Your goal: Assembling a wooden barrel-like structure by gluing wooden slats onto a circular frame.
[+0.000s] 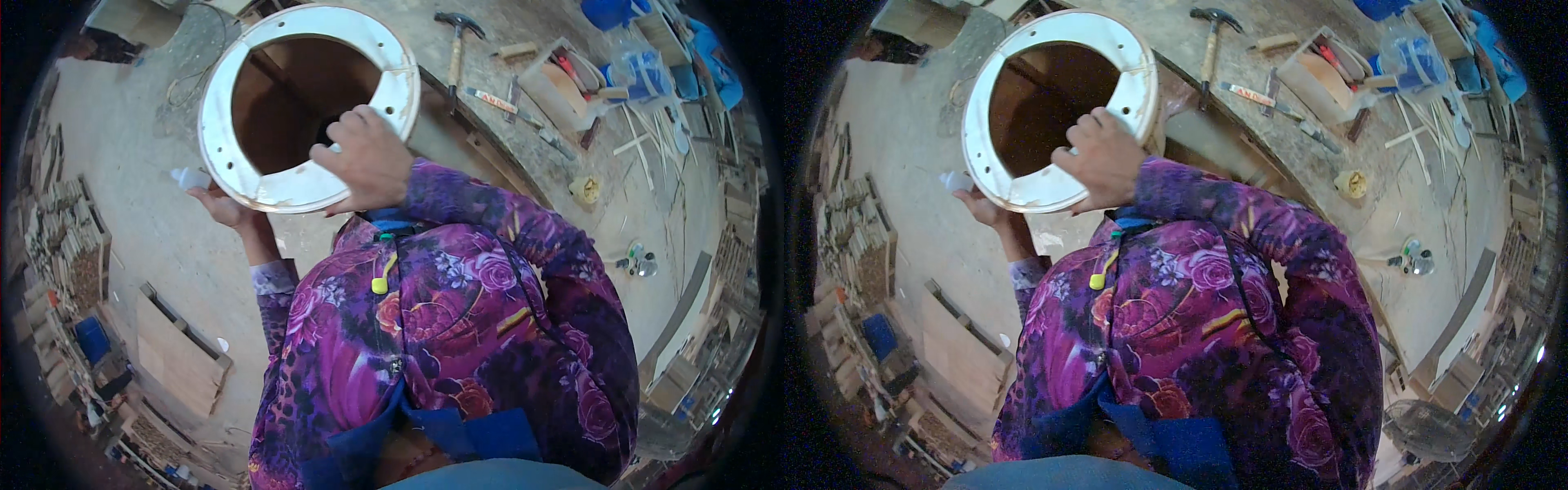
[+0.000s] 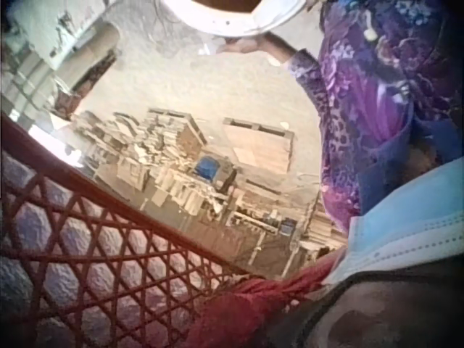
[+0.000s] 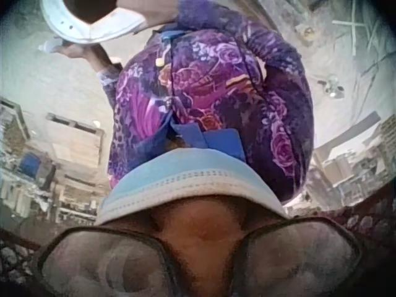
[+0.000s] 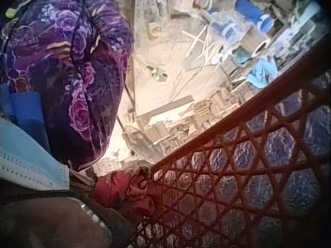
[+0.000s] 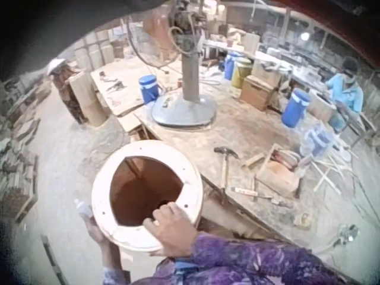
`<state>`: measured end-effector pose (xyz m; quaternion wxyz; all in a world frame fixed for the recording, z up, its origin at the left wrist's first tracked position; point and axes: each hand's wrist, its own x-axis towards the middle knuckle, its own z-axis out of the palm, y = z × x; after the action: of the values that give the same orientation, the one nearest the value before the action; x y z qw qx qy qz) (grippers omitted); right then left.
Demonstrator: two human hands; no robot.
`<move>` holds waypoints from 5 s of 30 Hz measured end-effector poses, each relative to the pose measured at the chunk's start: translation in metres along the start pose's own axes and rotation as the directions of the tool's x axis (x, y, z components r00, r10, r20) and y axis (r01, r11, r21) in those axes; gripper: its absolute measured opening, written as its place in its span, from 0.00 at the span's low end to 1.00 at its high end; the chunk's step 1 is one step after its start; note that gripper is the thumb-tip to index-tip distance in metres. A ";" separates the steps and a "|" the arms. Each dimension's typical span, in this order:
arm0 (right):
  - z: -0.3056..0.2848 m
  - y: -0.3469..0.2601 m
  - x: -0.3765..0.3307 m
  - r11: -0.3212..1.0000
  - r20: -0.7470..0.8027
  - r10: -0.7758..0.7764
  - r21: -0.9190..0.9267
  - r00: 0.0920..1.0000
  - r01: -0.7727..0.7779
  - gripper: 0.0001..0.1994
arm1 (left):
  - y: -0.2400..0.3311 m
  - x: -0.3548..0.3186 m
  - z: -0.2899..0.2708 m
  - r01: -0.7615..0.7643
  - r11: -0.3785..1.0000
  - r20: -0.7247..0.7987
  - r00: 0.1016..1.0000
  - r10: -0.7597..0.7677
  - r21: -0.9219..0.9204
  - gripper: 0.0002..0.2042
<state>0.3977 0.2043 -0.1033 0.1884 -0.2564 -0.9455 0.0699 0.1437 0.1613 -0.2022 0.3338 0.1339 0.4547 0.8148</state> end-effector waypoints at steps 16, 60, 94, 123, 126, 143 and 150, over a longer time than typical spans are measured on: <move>0.001 0.060 0.037 0.868 -0.065 -0.490 -0.129 0.869 0.480 0.22 | 0.025 0.060 -0.023 0.034 0.988 0.178 0.982 -0.061 0.152 0.30; 0.020 0.169 0.058 0.713 -0.249 0.524 0.651 0.814 -0.260 0.37 | 0.042 -0.035 0.088 -0.360 0.925 0.440 0.855 0.275 0.120 0.28; -0.060 0.370 -0.240 0.397 0.145 0.918 -0.386 0.370 -0.833 0.12 | 0.015 -0.056 0.096 0.062 0.989 0.405 0.908 -0.111 0.133 0.20; -0.127 0.220 -0.165 0.866 -0.305 0.489 0.058 0.817 -0.497 0.09 | 0.038 -0.043 0.095 -0.211 0.968 0.396 0.907 0.143 0.136 0.16; -0.107 0.155 -0.099 0.970 -0.231 0.242 0.035 0.942 -0.240 0.05 | 0.043 -0.035 0.101 -0.232 0.966 0.395 0.903 0.171 0.113 0.15; -0.013 0.052 -0.036 0.972 -0.341 0.073 0.236 0.937 0.010 0.07 | 0.040 -0.047 0.100 -0.307 0.931 0.403 0.891 0.208 0.197 0.17; -0.004 0.041 -0.058 1.000 -0.341 0.030 0.011 0.940 -0.028 0.17 | 0.041 -0.043 0.100 -0.327 0.920 0.428 0.879 0.212 0.217 0.17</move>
<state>0.4640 0.2099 -0.1277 0.3491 -0.2779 -0.8944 0.0302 0.2102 0.1825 -0.1094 0.2784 0.4046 0.4659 0.7360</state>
